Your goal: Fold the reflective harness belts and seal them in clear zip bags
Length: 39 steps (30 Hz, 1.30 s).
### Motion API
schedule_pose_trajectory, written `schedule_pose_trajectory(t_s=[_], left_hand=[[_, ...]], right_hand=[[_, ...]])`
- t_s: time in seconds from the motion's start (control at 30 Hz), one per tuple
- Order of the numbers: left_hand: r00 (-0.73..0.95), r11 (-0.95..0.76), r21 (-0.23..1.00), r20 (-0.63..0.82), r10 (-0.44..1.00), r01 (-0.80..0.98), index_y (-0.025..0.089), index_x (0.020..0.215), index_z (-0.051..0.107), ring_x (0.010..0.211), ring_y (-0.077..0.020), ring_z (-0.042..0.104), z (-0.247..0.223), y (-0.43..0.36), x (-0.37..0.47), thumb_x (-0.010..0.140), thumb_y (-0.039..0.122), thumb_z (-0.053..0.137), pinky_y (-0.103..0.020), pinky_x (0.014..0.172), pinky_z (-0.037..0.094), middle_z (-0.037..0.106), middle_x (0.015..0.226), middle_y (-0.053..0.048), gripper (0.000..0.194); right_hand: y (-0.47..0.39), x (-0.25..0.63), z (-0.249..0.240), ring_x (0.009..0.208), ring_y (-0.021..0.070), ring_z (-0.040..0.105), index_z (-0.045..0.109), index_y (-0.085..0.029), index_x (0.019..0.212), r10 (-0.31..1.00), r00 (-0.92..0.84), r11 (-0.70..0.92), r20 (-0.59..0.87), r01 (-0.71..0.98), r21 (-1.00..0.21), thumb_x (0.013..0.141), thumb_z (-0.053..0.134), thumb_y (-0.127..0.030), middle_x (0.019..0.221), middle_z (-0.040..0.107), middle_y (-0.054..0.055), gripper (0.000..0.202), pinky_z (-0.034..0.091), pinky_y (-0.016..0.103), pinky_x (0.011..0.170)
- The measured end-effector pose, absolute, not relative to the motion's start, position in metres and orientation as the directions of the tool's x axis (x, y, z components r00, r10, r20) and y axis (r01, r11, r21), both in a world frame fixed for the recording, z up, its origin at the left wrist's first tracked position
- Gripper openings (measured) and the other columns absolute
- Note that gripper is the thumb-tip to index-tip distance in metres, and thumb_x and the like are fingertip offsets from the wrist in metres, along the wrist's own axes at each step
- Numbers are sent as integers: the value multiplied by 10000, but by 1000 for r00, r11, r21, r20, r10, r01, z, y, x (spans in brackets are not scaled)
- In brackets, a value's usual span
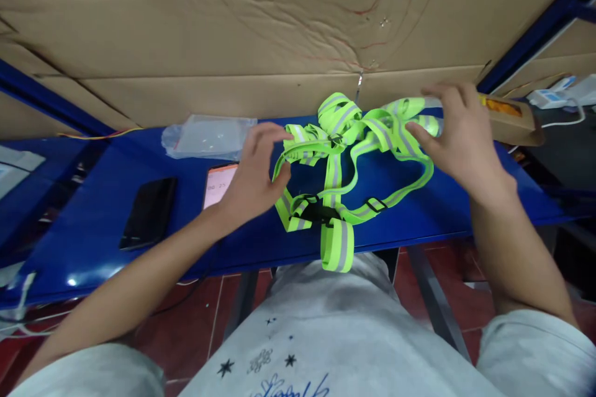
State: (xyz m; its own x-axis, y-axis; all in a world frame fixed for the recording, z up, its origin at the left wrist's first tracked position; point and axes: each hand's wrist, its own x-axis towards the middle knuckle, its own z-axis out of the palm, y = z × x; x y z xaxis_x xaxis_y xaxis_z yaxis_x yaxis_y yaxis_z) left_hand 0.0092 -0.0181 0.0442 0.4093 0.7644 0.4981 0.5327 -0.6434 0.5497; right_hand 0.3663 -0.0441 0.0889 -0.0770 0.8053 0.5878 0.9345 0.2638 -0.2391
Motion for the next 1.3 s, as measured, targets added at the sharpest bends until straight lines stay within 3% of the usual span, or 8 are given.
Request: schedule_pose_trajectory(t_s=[0.13, 0.27, 0.43, 0.63, 0.77, 0.93, 1.1, 1.3], left_hand=[[776, -764, 438, 201, 598, 475, 228, 1108, 670, 1008, -219, 686, 46, -56, 22, 1036, 268, 506, -382, 918, 516, 727, 1073, -57, 184], [831, -800, 258, -19, 557, 542, 164, 1183, 693, 1178, -320, 651, 35, -69, 29, 1007, 349, 619, -486, 1000, 471, 704, 1242, -120, 266], [755, -712, 273, -97, 648, 647, 146, 1261, 658, 1213, -330, 633, 27, -69, 27, 1014, 393, 606, -499, 1039, 442, 685, 1282, -139, 353], [730, -694, 230, -168, 663, 683, 184, 1167, 694, 1106, -319, 685, 30, -67, 36, 940, 348, 672, -454, 918, 481, 715, 1168, -101, 281], [717, -707, 129, -184, 672, 695, 207, 1120, 711, 958, -300, 719, 30, -65, 46, 910, 332, 679, -403, 725, 475, 724, 1129, -75, 247], [738, -723, 149, -119, 665, 675, 237, 1045, 690, 918, -279, 734, 29, -67, 44, 925, 360, 678, -374, 644, 442, 744, 1069, -38, 173], [697, -693, 274, 100, 710, 667, 271, 1085, 664, 895, -271, 735, 51, -73, 24, 922, 366, 680, -383, 732, 504, 768, 1006, -40, 189], [297, -622, 664, 547, 783, 415, 272, 1135, 681, 959, -193, 706, 112, -54, -16, 910, 395, 728, -352, 875, 540, 731, 1066, -4, 261]], right_hand=[[-92, 307, 76, 1115, 251, 712, 717, -281, 1171, 767, -491, 635, 413, 673, -380, 1089, 499, -423, 1169, 757, 60, 273, 535, 440, 993], [-123, 267, 43, 1042, 261, 695, 712, -211, 1135, 615, -760, 782, 210, 554, -285, 1081, 533, -431, 1095, 759, 80, 289, 481, 436, 905], [-125, 259, 14, 865, 223, 651, 689, -197, 926, 658, -736, 750, 160, 618, -237, 1063, 575, -342, 924, 719, 53, 230, 417, 385, 797], [-125, 253, 3, 998, 343, 647, 654, -129, 1258, 813, -531, 572, 240, 806, -153, 964, 684, -580, 1171, 717, 182, 539, 451, 452, 813], [-126, 248, -8, 948, 367, 644, 690, -99, 1185, 836, -506, 525, 213, 851, -37, 890, 764, -598, 1086, 714, 191, 584, 460, 477, 777], [-127, 249, -8, 936, 347, 664, 665, -132, 1162, 840, -495, 530, 220, 836, -141, 900, 774, -483, 1090, 709, 161, 451, 480, 459, 773], [-125, 270, 15, 864, 263, 694, 622, -196, 1139, 899, -394, 435, 193, 739, -515, 917, 748, -359, 1083, 730, 103, 302, 513, 380, 715], [-128, 356, 54, 793, 201, 689, 732, -283, 922, 931, -9, 323, 366, 493, -808, 863, 829, -389, 903, 741, 27, 156, 558, 364, 728]])
